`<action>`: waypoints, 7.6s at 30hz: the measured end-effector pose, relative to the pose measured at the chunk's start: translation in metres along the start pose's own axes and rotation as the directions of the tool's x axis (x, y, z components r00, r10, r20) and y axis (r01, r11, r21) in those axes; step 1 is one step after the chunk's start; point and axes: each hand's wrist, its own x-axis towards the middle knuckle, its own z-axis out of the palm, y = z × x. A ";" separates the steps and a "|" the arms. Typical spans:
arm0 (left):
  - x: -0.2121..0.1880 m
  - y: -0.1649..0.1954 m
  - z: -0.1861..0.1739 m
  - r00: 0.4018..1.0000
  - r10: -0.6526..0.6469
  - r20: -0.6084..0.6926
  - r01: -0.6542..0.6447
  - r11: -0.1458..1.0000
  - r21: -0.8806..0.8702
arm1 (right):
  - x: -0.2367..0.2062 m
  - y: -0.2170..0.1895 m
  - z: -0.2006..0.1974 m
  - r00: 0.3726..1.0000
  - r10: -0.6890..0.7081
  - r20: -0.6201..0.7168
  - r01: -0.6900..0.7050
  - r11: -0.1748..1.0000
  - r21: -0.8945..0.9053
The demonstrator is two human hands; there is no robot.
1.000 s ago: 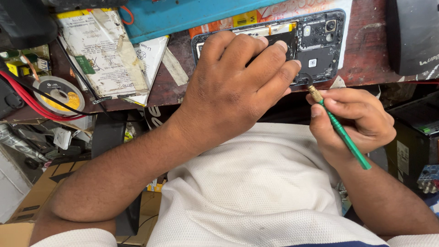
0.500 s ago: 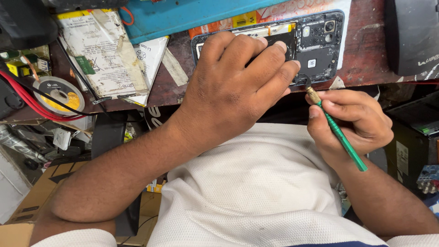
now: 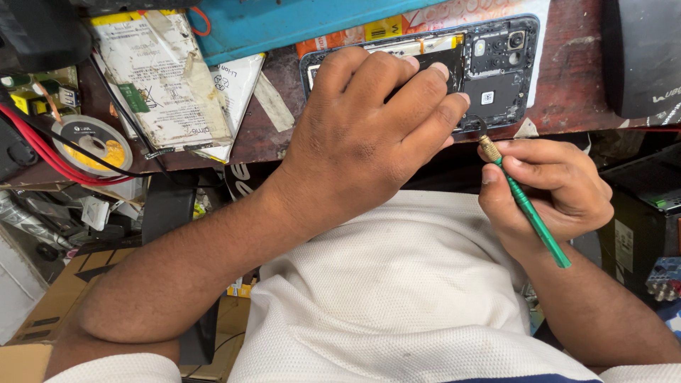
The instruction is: The person repairs a smartphone at a cluttered workbench. They pry open the phone's back cover with a blue tool, unscrew internal components with a screwdriver, lift parts with tweezers, and use a green-handled tool to work on the exposed battery and internals, repositioning the phone as they go.
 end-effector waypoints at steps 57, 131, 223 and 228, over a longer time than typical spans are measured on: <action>0.006 0.014 0.002 0.998 -0.039 0.049 0.038 0.999 0.019 | -0.011 -0.003 0.001 0.984 0.179 0.011 -0.176 0.948 0.264; 0.033 -0.017 -0.078 0.939 -0.322 -0.121 0.323 0.703 0.634 | 0.011 0.001 -0.035 0.984 0.118 -0.131 -0.098 0.984 0.149; 0.110 0.051 0.007 0.944 -0.003 0.329 -0.021 0.997 0.071 | -0.003 0.018 -0.042 0.971 0.223 -0.082 -0.173 0.899 0.403; 0.107 0.056 0.010 0.964 0.100 0.246 -0.144 0.975 0.167 | -0.007 0.023 -0.041 0.965 0.238 -0.110 -0.162 0.871 0.464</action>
